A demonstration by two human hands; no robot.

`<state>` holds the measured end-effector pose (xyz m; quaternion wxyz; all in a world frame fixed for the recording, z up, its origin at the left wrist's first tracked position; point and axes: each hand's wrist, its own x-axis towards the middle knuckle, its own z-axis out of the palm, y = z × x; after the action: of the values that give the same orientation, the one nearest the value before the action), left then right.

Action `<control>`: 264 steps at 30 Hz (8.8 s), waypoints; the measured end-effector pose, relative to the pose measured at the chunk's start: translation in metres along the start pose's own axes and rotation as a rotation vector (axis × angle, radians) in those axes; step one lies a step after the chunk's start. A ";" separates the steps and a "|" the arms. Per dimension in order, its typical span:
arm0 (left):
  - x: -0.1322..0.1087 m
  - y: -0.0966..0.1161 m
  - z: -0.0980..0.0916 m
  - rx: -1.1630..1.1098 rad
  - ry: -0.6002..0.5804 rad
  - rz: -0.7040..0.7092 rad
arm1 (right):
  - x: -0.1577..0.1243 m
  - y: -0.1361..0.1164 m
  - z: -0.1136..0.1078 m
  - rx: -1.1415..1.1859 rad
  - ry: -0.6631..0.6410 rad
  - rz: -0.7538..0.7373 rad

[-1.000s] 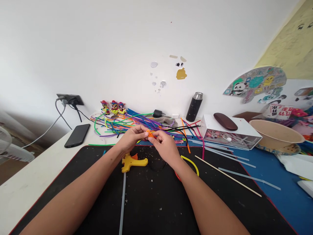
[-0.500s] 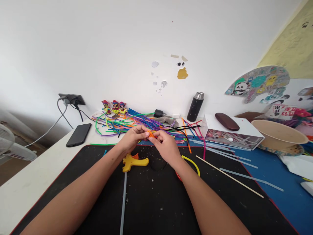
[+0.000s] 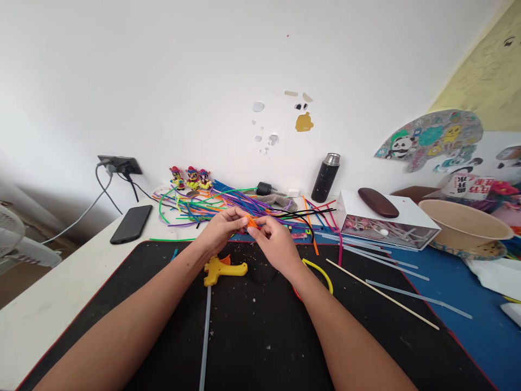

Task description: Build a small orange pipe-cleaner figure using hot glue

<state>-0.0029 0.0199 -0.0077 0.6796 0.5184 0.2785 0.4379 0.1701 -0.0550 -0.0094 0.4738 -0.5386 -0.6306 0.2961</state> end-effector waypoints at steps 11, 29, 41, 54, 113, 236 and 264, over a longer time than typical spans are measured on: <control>0.000 -0.001 0.000 -0.037 -0.008 0.014 | 0.000 -0.001 0.000 0.010 -0.018 0.006; 0.000 -0.002 0.000 -0.062 -0.023 0.016 | 0.000 0.000 0.001 0.019 -0.019 -0.010; 0.001 -0.005 -0.001 -0.064 -0.023 0.005 | 0.001 0.001 0.001 0.024 -0.015 -0.006; 0.002 -0.006 -0.004 -0.109 -0.036 -0.045 | 0.001 0.001 -0.001 -0.004 0.013 -0.010; 0.006 0.003 -0.024 -0.361 -0.048 -0.039 | 0.014 0.016 -0.036 0.078 0.158 0.110; 0.011 0.014 -0.042 -0.308 0.079 -0.011 | -0.002 -0.011 -0.010 -0.704 -0.319 0.134; 0.012 0.034 -0.047 -0.277 0.178 0.069 | 0.000 -0.019 -0.037 -0.514 -0.072 -0.013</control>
<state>-0.0473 0.0551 0.0111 0.7018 0.3883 0.2564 0.5394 0.1961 -0.0641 0.0211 0.3004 -0.6263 -0.7052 0.1421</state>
